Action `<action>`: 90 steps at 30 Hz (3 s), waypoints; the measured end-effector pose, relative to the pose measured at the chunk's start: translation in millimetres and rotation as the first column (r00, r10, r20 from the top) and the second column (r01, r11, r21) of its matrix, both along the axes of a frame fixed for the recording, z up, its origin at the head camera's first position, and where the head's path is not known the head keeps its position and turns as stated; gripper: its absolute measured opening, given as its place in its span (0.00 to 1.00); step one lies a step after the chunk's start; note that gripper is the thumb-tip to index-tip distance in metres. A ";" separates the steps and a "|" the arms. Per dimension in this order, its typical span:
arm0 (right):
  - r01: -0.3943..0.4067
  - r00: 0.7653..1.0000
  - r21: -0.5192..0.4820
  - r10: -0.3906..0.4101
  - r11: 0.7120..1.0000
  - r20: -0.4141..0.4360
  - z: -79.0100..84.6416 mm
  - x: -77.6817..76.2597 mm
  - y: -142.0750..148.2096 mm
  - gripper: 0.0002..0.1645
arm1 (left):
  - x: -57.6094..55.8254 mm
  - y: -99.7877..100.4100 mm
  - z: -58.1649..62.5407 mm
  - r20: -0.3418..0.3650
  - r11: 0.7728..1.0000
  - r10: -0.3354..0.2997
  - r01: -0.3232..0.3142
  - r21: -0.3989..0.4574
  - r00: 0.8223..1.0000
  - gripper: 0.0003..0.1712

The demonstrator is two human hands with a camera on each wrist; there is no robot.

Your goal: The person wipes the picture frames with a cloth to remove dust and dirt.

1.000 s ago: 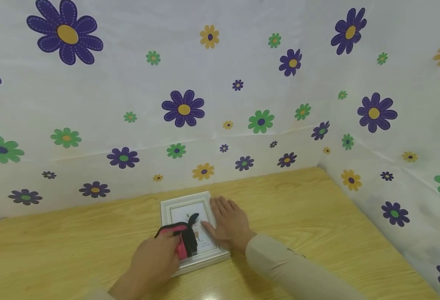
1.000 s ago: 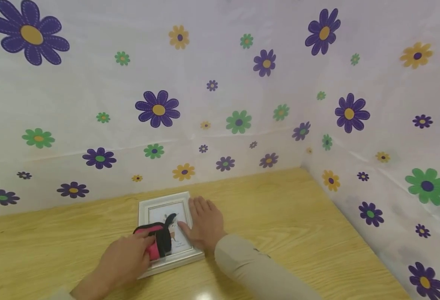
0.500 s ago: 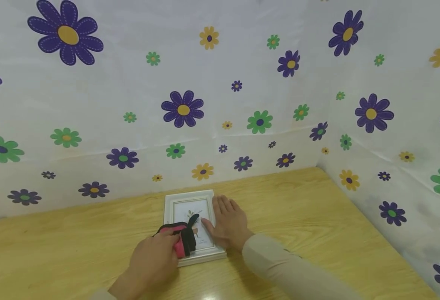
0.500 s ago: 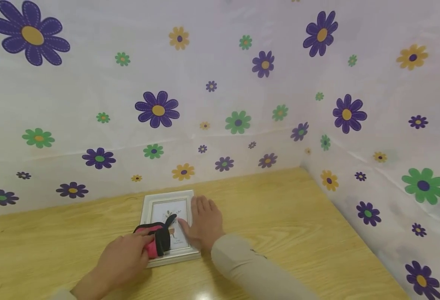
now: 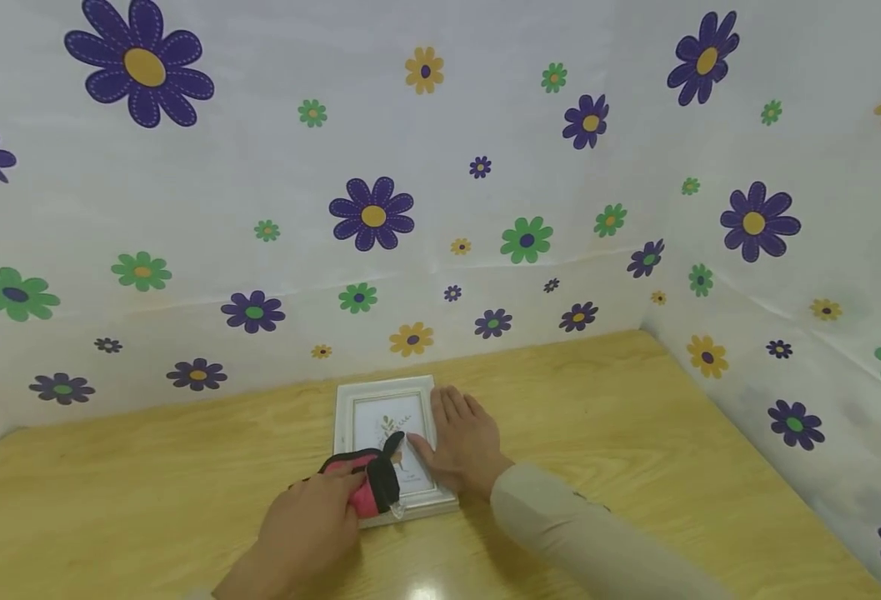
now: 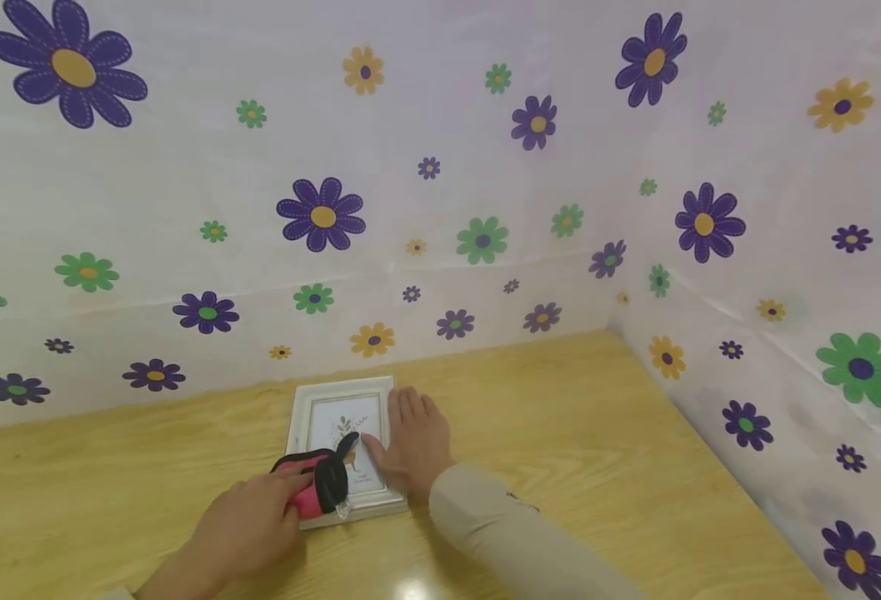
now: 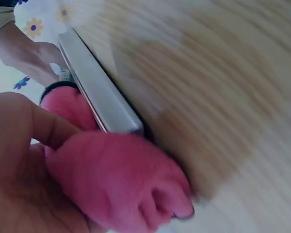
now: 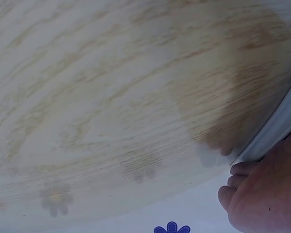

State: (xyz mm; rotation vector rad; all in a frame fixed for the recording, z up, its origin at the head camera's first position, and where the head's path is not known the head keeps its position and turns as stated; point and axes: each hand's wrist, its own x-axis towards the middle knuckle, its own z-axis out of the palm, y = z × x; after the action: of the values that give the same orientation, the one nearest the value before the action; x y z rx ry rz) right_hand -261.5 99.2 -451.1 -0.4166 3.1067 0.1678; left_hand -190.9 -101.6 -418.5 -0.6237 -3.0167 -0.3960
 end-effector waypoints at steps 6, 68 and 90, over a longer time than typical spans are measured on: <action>-0.004 1.000 -0.008 0.003 1.000 -0.022 -7.1 -3.0 1.5 0.47 | 10.4 11.6 1.3 -0.050 0.995 -0.019 0.014 -0.099 0.999 0.06; -0.231 0.973 -0.092 0.232 0.969 0.002 4.0 -32.4 -3.7 0.35 | 15.3 10.4 1.9 -0.154 0.997 -0.040 0.029 -0.074 0.987 0.19; -0.131 0.990 -0.024 0.132 0.991 0.042 3.6 -34.8 1.1 0.35 | 8.1 46.2 -4.1 -0.148 0.987 -0.146 0.133 -0.095 0.978 0.17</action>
State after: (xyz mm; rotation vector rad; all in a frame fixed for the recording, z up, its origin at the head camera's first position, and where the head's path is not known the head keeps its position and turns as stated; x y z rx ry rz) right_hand -296.3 100.3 -447.4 -0.6179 3.0417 0.1237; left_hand -182.8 -55.4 -422.6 -0.8352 -2.8629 -0.2144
